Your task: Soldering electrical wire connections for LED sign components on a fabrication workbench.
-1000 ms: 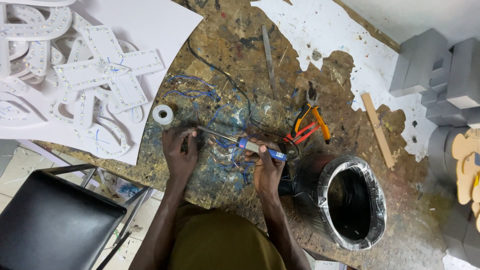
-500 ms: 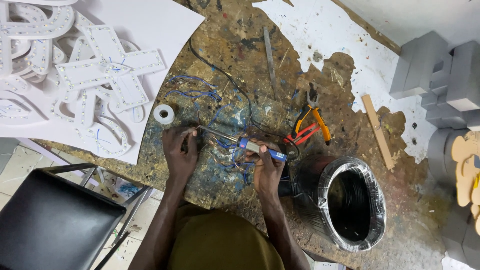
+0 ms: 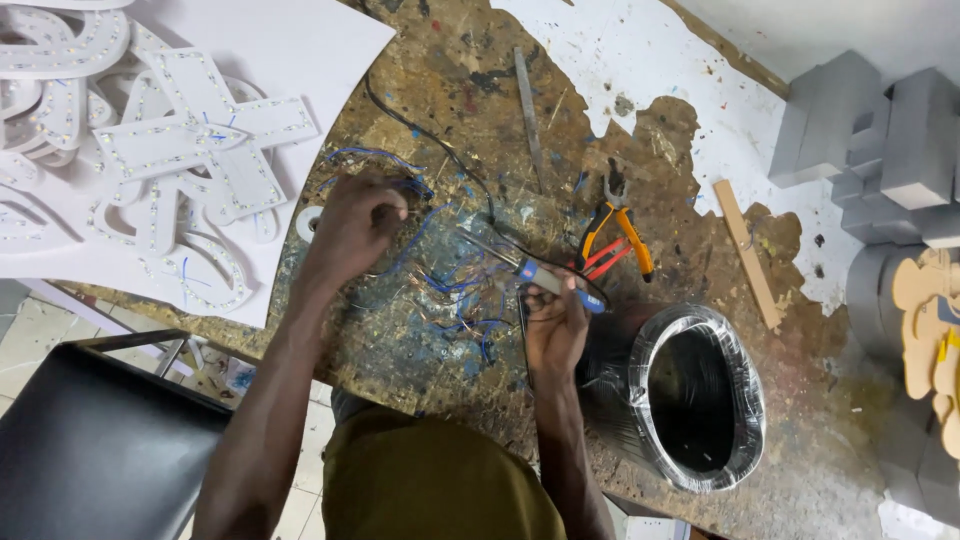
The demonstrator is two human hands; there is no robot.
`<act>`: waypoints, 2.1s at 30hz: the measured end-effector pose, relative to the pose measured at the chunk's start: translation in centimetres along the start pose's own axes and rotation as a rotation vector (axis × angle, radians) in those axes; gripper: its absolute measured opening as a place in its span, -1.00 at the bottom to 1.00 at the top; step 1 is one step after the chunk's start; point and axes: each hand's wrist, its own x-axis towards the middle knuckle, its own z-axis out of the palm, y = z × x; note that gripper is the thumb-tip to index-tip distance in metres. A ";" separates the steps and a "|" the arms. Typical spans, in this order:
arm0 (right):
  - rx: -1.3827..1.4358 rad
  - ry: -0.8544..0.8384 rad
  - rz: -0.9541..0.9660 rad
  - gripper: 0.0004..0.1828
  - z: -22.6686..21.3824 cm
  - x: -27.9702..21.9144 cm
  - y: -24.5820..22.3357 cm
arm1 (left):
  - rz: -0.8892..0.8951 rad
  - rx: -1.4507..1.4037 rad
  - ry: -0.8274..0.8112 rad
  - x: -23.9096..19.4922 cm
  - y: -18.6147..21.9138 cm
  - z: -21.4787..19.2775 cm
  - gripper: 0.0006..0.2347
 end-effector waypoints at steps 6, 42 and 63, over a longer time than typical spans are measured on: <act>0.109 0.087 -0.007 -0.86 -1.8 0.3 -0.6 | -0.119 -0.091 -0.278 4.5 0.5 2.5 -0.93; 0.518 0.216 0.161 -0.76 -5.7 3.2 -1.7 | -0.335 -0.860 0.234 3.8 11.4 3.3 -0.88; -0.166 -0.128 -0.068 -0.90 -1.7 -0.7 4.2 | -0.495 -0.406 0.402 -9.6 5.1 2.2 -0.90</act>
